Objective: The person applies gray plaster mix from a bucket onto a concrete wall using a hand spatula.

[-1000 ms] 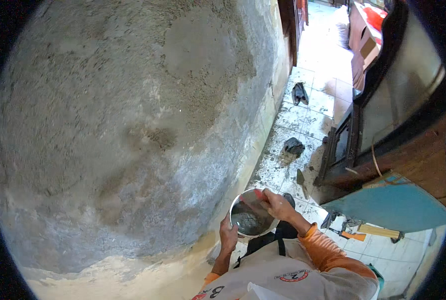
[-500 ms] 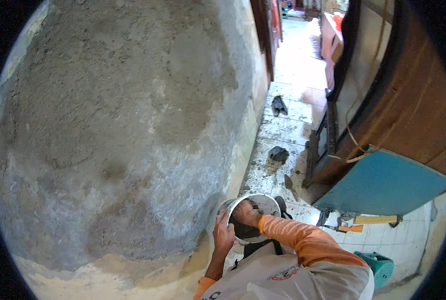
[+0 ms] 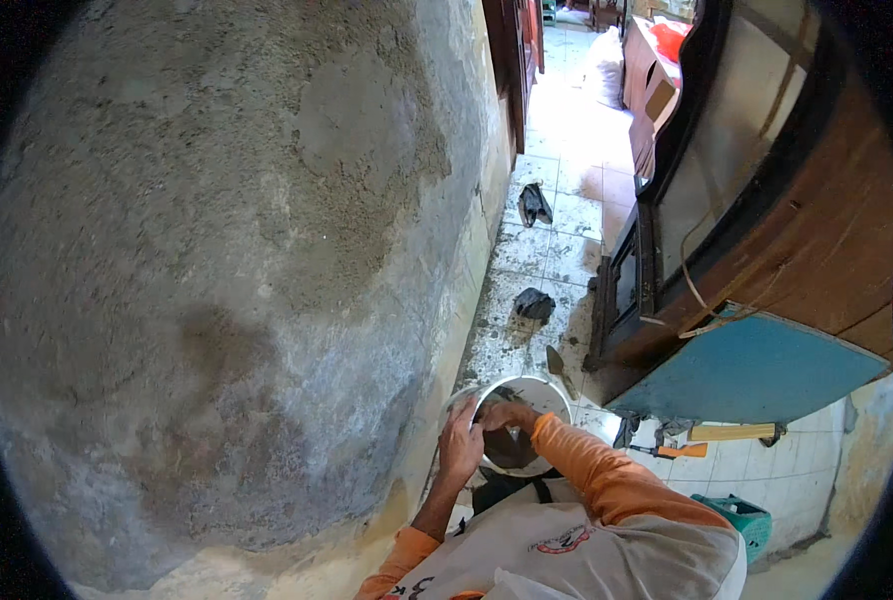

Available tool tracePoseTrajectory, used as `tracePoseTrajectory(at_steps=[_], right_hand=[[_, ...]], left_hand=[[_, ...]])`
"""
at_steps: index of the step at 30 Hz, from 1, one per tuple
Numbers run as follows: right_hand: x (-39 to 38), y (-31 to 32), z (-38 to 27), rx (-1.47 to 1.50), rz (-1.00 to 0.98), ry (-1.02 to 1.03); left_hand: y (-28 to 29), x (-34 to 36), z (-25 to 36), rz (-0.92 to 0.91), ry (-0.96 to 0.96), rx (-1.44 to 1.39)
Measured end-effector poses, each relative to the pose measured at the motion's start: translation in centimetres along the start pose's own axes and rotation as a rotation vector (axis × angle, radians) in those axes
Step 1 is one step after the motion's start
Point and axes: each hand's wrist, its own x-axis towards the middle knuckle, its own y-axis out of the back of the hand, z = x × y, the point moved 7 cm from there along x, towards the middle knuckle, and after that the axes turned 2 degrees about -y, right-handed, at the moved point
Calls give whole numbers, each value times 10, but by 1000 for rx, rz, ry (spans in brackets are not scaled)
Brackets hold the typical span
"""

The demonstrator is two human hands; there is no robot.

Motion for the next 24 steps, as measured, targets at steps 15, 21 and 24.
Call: tracePoseTrajectory(at_steps=[15,21,24], right_hand=[[-121,310,9,848,246,-125],[-127,390,14,1217,347,-156],[-120,410,17,1282,325,-196]], left_hand=[[-6,137,41,-26,161,-292],[8,186,65,121,58,-297],[3,202,61,135,171,-464]])
